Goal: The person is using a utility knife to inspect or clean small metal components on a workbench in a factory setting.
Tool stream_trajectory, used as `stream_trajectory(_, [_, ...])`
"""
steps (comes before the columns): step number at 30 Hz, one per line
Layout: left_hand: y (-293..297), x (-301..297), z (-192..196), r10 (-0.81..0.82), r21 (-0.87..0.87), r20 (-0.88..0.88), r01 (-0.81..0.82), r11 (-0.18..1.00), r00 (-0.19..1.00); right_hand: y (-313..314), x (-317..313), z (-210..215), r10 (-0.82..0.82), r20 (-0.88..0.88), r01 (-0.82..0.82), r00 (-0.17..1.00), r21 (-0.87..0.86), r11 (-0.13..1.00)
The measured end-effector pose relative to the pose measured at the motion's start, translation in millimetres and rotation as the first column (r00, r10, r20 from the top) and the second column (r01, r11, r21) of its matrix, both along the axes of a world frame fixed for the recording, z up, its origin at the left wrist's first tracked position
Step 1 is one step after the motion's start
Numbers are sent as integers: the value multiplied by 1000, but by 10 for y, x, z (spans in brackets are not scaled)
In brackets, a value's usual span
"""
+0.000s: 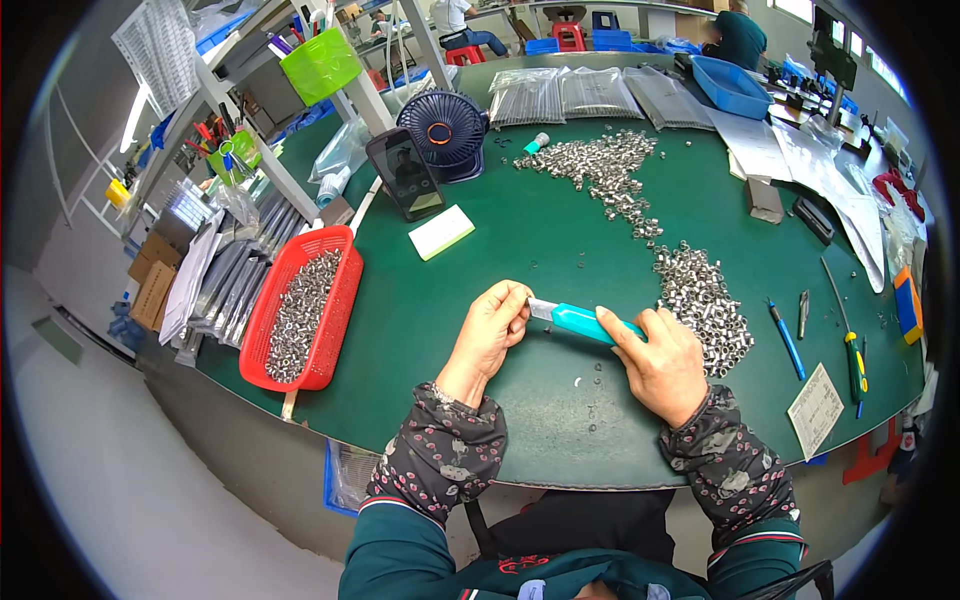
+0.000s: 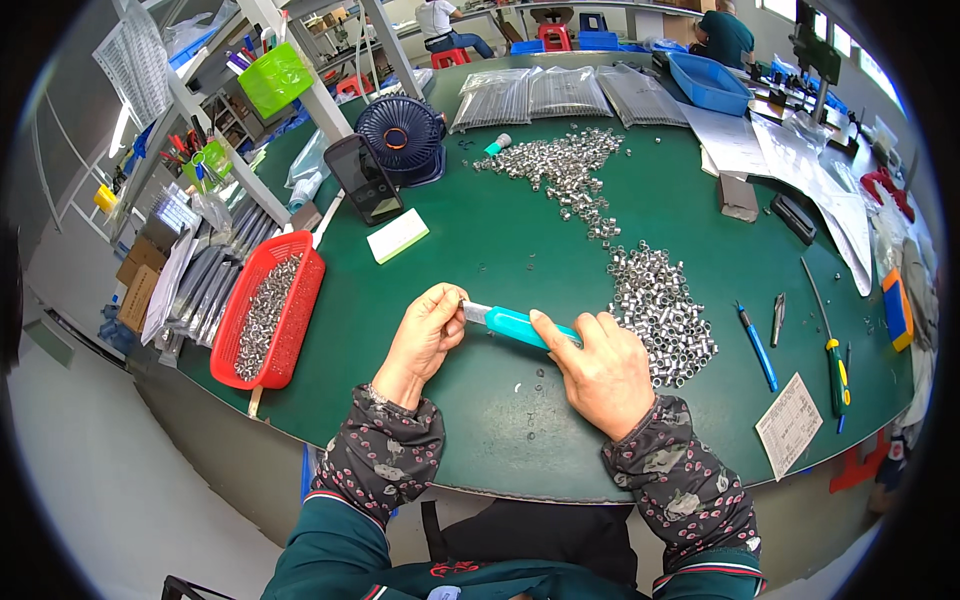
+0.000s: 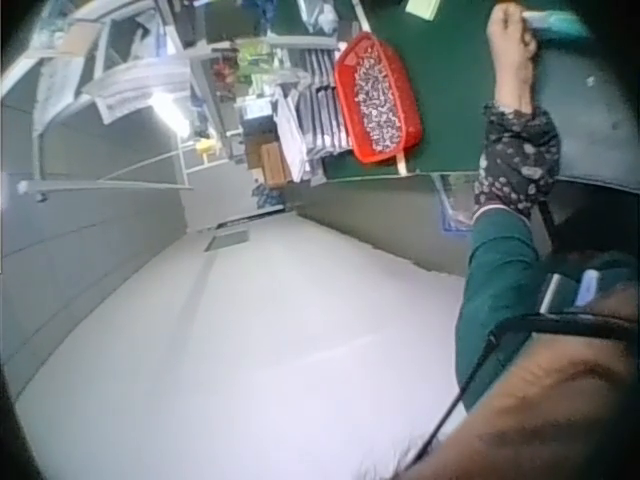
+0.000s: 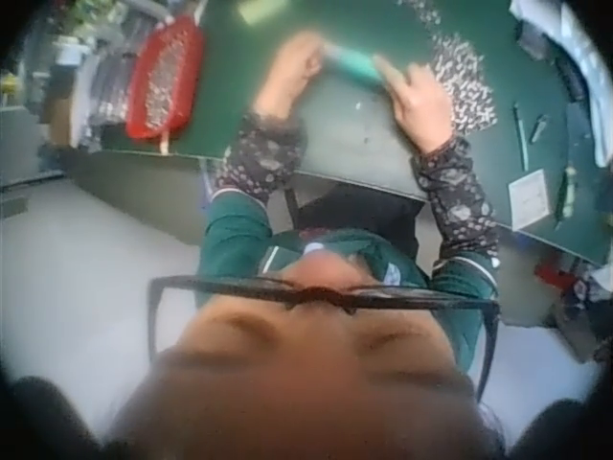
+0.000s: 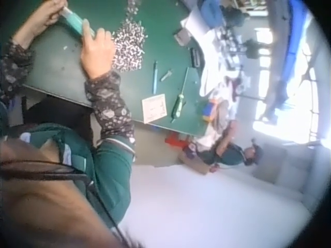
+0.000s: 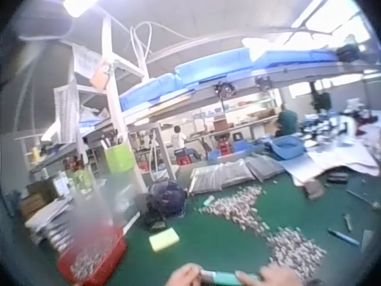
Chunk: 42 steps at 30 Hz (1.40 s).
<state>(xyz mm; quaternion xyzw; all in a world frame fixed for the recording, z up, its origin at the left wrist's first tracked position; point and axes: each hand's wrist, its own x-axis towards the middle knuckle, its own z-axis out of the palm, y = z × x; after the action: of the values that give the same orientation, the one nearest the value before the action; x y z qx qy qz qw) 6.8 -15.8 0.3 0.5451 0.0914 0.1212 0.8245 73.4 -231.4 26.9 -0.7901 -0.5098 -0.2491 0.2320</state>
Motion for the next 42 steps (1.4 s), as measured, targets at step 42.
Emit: stream_trajectory(42, [31, -52, 101, -96, -74, -202, 83, 994, 975, -12, 2, -2, 57, -85, -57, 995, 6, 998])
